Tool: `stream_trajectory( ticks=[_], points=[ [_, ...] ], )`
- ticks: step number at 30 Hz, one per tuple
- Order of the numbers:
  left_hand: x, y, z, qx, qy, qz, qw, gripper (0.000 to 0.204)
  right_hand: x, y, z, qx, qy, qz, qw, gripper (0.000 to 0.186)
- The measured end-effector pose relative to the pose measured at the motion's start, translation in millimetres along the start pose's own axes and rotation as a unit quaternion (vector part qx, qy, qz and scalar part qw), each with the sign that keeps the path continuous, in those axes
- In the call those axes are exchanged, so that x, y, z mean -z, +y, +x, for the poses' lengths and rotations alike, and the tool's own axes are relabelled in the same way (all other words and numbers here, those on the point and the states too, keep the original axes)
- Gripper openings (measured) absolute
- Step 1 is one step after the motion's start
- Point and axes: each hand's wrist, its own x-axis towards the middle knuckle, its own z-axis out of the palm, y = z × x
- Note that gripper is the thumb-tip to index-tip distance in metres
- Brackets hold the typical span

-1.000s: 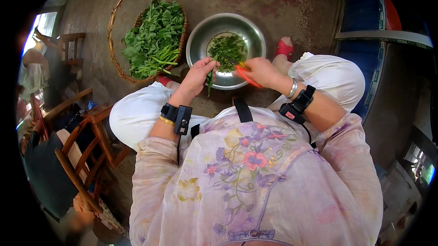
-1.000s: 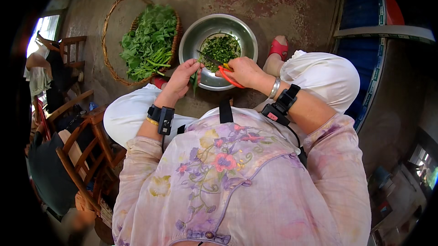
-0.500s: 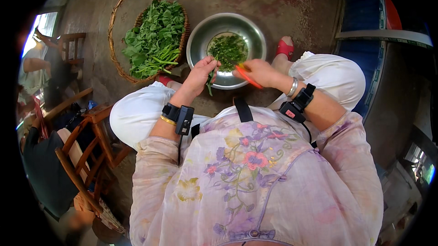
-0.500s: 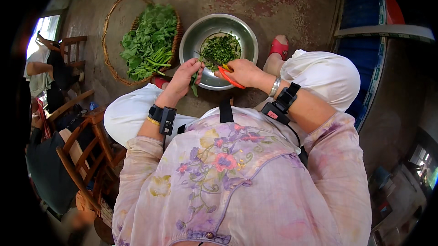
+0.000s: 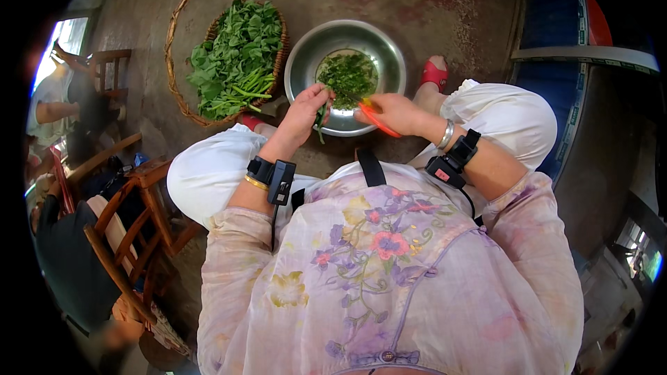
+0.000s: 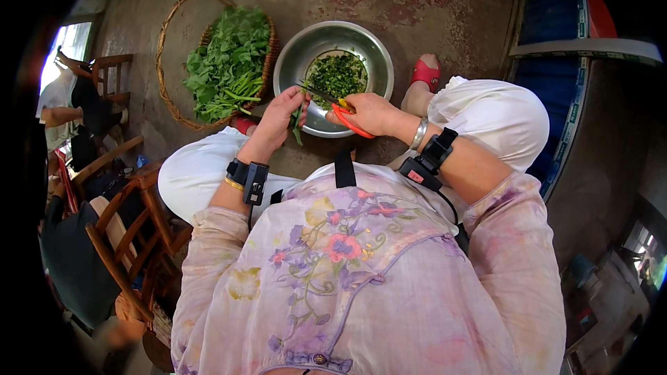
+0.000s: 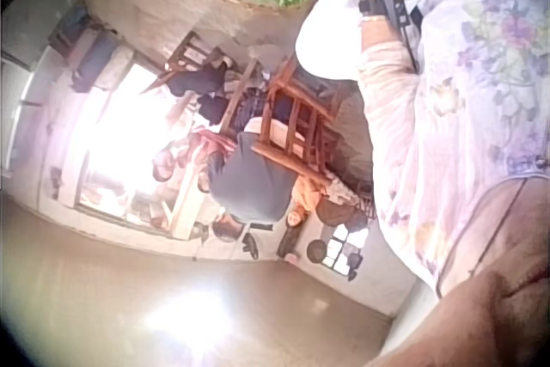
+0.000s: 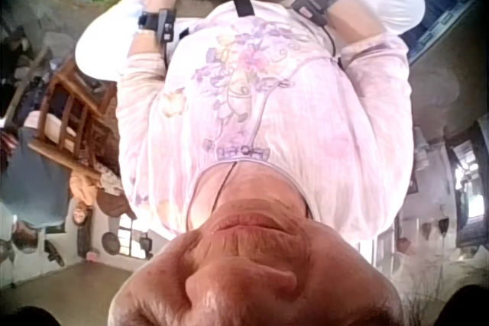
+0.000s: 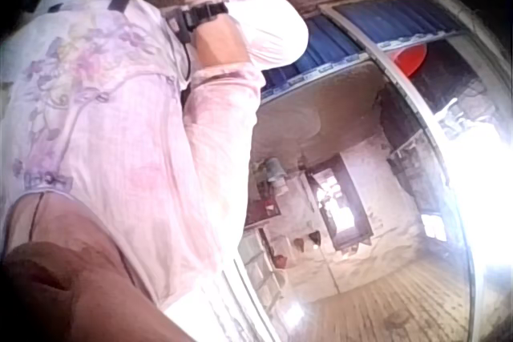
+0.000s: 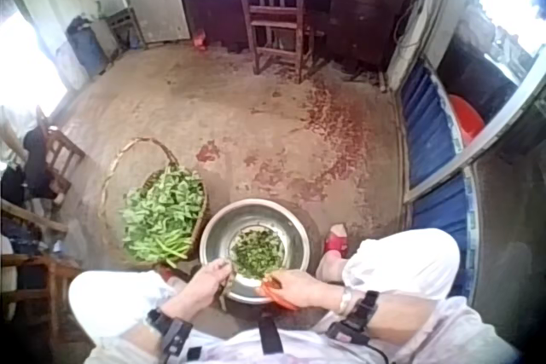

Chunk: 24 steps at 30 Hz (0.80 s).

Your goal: The person uses a pair of scissors to cut green leafy sprigs into small pieces over a metal bowl, holding the sprigs in one hand and the tool in the other.

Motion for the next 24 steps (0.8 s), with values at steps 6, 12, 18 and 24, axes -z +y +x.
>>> stream_trajectory(
  ticks=[6, 12, 18, 24],
  points=[
    [5, -5, 1, 0.015, -0.016, 0.004, 1.0, 0.015, 8, -7, 0, -0.01, -0.035, -0.038, 0.999, 0.056],
    [4, -3, 2, -0.007, 0.013, 0.0, 1.0, 0.016, 5, -3, -1, -0.034, -0.032, -0.015, 0.999, 0.06],
    [2, -2, 0, 0.004, -0.013, -0.007, 1.0, 0.015, 3, -6, -2, -0.004, -0.04, -0.024, 0.999, 0.052],
    [-1, -7, 3, -0.04, 0.046, 0.023, 0.998, 0.017, 6, -9, -1, -0.006, -0.029, -0.054, 0.998, 0.052]
  ],
)
